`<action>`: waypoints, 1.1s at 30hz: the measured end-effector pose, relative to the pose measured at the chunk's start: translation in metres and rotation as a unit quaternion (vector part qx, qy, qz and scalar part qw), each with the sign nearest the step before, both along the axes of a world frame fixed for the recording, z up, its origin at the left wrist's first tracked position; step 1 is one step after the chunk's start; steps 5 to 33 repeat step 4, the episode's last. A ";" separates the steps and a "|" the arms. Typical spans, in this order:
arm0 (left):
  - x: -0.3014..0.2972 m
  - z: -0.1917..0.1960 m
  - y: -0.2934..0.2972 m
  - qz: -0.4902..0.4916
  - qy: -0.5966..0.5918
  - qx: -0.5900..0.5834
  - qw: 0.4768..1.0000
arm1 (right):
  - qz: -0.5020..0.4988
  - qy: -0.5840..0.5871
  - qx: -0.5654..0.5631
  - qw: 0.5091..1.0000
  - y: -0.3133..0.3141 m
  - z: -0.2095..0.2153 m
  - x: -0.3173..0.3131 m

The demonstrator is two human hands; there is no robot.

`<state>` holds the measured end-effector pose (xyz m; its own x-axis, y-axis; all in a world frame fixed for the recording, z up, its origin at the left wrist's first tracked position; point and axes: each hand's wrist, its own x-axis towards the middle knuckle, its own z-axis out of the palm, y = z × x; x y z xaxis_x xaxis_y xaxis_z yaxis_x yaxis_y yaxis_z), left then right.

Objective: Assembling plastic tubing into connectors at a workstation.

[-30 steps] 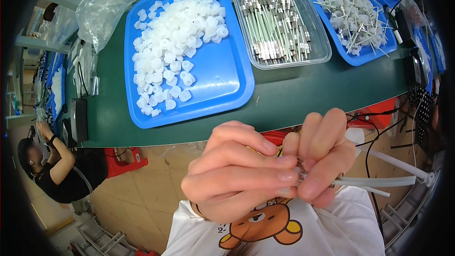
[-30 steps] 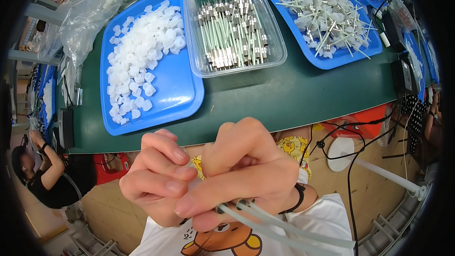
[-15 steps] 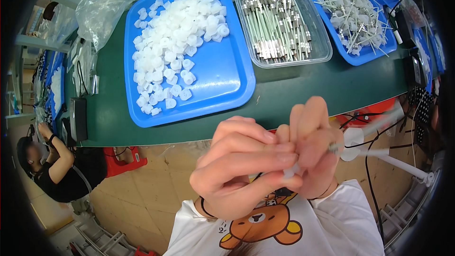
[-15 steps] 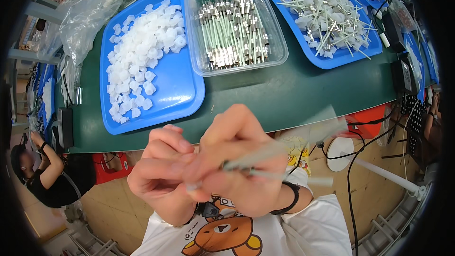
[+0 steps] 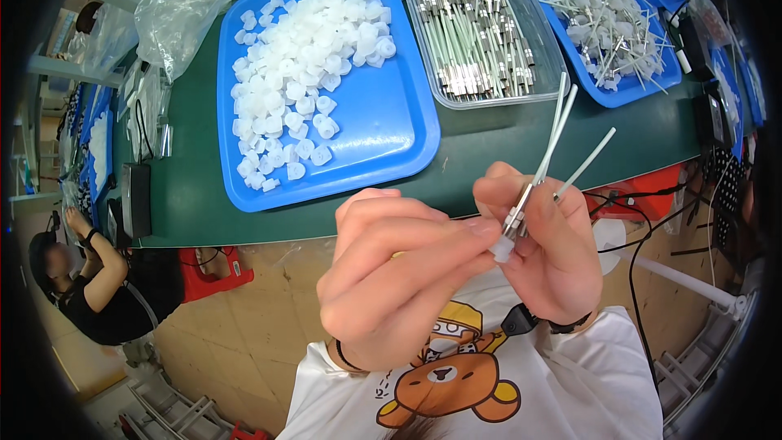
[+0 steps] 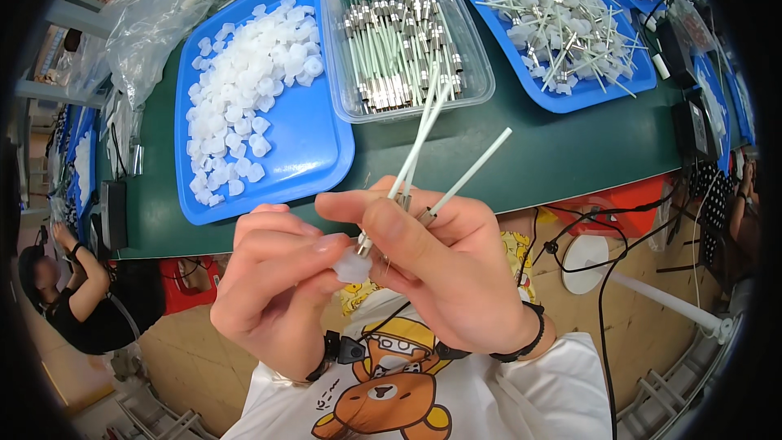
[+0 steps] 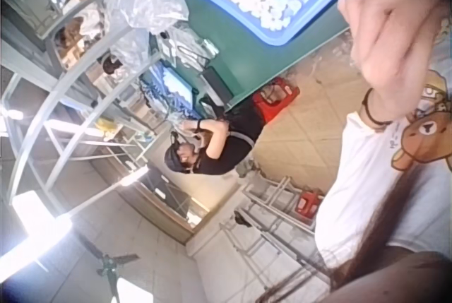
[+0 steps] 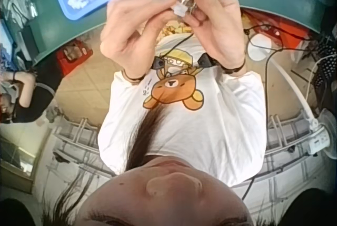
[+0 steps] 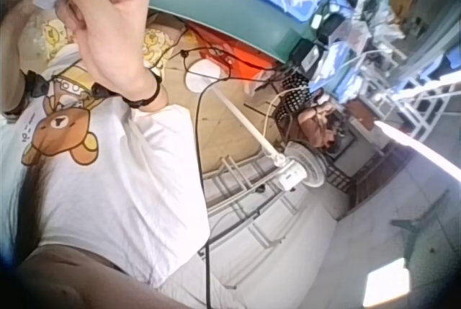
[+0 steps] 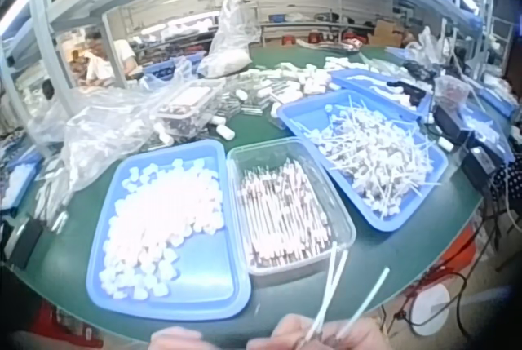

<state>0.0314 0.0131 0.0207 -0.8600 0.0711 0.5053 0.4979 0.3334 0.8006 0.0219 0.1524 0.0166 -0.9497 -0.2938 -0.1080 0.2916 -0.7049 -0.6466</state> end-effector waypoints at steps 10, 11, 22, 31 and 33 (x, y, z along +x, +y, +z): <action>0.000 -0.004 -0.005 0.010 0.003 0.002 1.000 | 0.019 0.020 0.009 1.000 0.005 -0.004 -0.002; 0.000 -0.004 -0.005 0.010 0.003 0.002 1.000 | 0.019 0.020 0.009 1.000 0.005 -0.004 -0.002; 0.000 -0.004 -0.005 0.010 0.003 0.002 1.000 | 0.019 0.020 0.009 1.000 0.005 -0.004 -0.002; 0.000 -0.004 -0.005 0.010 0.003 0.002 1.000 | 0.019 0.020 0.009 1.000 0.005 -0.004 -0.002; 0.000 -0.004 -0.005 0.010 0.003 0.002 1.000 | 0.019 0.020 0.009 1.000 0.005 -0.004 -0.002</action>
